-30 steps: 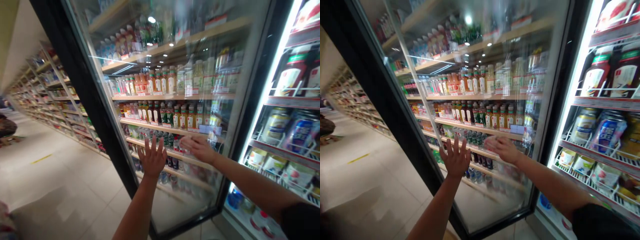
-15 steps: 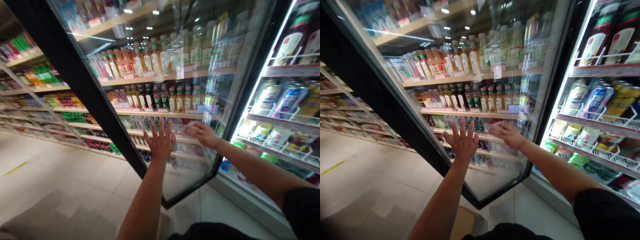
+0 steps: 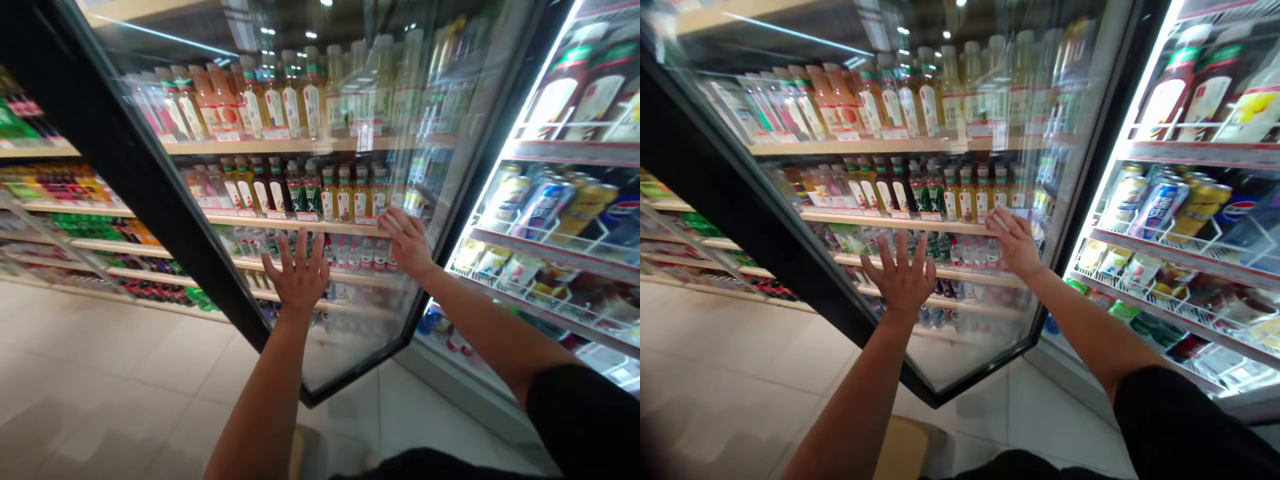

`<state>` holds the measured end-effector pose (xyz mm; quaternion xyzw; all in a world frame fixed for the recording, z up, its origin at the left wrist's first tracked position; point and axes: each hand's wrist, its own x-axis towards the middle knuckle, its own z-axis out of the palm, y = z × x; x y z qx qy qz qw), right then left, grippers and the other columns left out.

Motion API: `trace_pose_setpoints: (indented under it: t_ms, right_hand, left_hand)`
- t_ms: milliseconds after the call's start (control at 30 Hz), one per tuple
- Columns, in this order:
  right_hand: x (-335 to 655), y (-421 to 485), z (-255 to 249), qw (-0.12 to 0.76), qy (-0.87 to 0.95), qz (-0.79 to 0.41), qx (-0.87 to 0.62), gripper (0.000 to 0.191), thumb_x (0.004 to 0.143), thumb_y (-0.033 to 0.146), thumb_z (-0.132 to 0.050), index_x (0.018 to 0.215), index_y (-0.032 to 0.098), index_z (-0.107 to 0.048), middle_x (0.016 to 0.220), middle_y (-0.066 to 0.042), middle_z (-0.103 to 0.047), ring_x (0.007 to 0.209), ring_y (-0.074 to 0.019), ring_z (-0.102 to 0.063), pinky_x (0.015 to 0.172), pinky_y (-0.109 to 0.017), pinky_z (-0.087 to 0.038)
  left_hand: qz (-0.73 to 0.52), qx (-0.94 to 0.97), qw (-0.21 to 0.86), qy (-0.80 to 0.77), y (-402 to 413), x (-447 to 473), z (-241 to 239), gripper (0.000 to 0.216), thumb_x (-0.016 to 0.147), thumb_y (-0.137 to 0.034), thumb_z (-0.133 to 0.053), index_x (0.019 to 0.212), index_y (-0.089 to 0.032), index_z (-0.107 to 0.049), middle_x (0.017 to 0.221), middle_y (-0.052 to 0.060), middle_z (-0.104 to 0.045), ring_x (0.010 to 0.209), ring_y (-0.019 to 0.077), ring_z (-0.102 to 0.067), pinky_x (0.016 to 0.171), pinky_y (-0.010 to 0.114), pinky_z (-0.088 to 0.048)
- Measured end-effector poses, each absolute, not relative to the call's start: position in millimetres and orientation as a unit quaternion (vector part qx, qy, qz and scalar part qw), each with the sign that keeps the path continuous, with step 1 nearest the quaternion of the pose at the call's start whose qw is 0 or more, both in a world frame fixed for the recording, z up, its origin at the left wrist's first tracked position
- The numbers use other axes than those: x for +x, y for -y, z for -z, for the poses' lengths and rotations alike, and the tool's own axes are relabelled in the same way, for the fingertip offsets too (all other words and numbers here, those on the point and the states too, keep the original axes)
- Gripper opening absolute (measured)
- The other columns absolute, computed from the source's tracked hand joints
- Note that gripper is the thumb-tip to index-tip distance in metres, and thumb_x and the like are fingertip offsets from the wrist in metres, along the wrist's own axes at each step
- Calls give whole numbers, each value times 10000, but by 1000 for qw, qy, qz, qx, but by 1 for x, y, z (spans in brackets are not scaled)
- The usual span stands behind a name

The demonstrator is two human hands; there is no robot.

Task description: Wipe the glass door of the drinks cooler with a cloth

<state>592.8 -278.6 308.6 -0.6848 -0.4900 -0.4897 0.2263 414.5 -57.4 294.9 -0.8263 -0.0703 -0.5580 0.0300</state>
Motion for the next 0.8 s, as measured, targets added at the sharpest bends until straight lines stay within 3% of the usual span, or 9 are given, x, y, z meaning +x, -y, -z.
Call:
trace_pose_setpoints:
  t_ms: [133, 267, 367, 500, 633, 800]
  right_hand:
    - [598, 268, -311, 276, 430, 520, -685, 516, 968, 129, -406, 1444, 299, -512, 1489, -67, -525, 1359, -233, -478, 1085, -461, -434]
    - [582, 265, -260, 172, 569, 464, -657, 529, 957, 90, -419, 1411, 332, -542, 1377, -11, -630, 1182, -162, -568, 1034, -349, -460]
    - [584, 271, -252, 138, 627, 428, -635, 532, 962, 115, -454, 1408, 394, -526, 1343, 51, -652, 1087, -125, -590, 991, -298, -472]
    - [601, 265, -303, 231, 528, 477, -664, 525, 979, 171, -438, 1479, 331, -458, 1467, -44, -547, 1283, -224, -526, 1058, -437, -431]
    - [594, 245, -330, 337, 425, 522, -659, 520, 993, 227, -414, 1497, 352, -429, 1514, -44, -483, 1343, -287, -475, 1070, -516, -403]
    - [576, 242, -292, 218, 573, 476, -631, 624, 963, 188, -491, 1522, 426, -351, 1440, 30, -577, 1137, -210, -580, 993, -383, -454]
  left_hand:
    - [554, -828, 39, 79, 54, 416, -295, 497, 944, -381, -550, 1437, -349, -506, 1551, 84, -430, 1534, 324, -116, 1194, 679, 96]
    - [553, -827, 62, 83, 52, 416, -295, 496, 942, -392, -556, 1434, -337, -514, 1561, 85, -417, 1536, 323, -109, 1197, 668, 105]
    - [559, -821, 80, 85, 52, 416, -294, 508, 937, -389, -566, 1439, -341, -506, 1562, 79, -418, 1539, 317, -95, 1206, 652, 100]
    - [558, -816, 107, 107, 54, 416, -292, 508, 928, -391, -570, 1431, -342, -516, 1567, 68, -412, 1539, 316, -102, 1216, 643, 78]
    - [560, -810, 132, 112, 56, 414, -292, 518, 924, -384, -569, 1437, -333, -511, 1572, 66, -404, 1540, 309, -97, 1228, 628, 56]
    - [549, -821, 106, 117, 59, 413, -292, 502, 932, -397, -554, 1428, -324, -524, 1569, 68, -412, 1540, 319, -96, 1220, 642, 71]
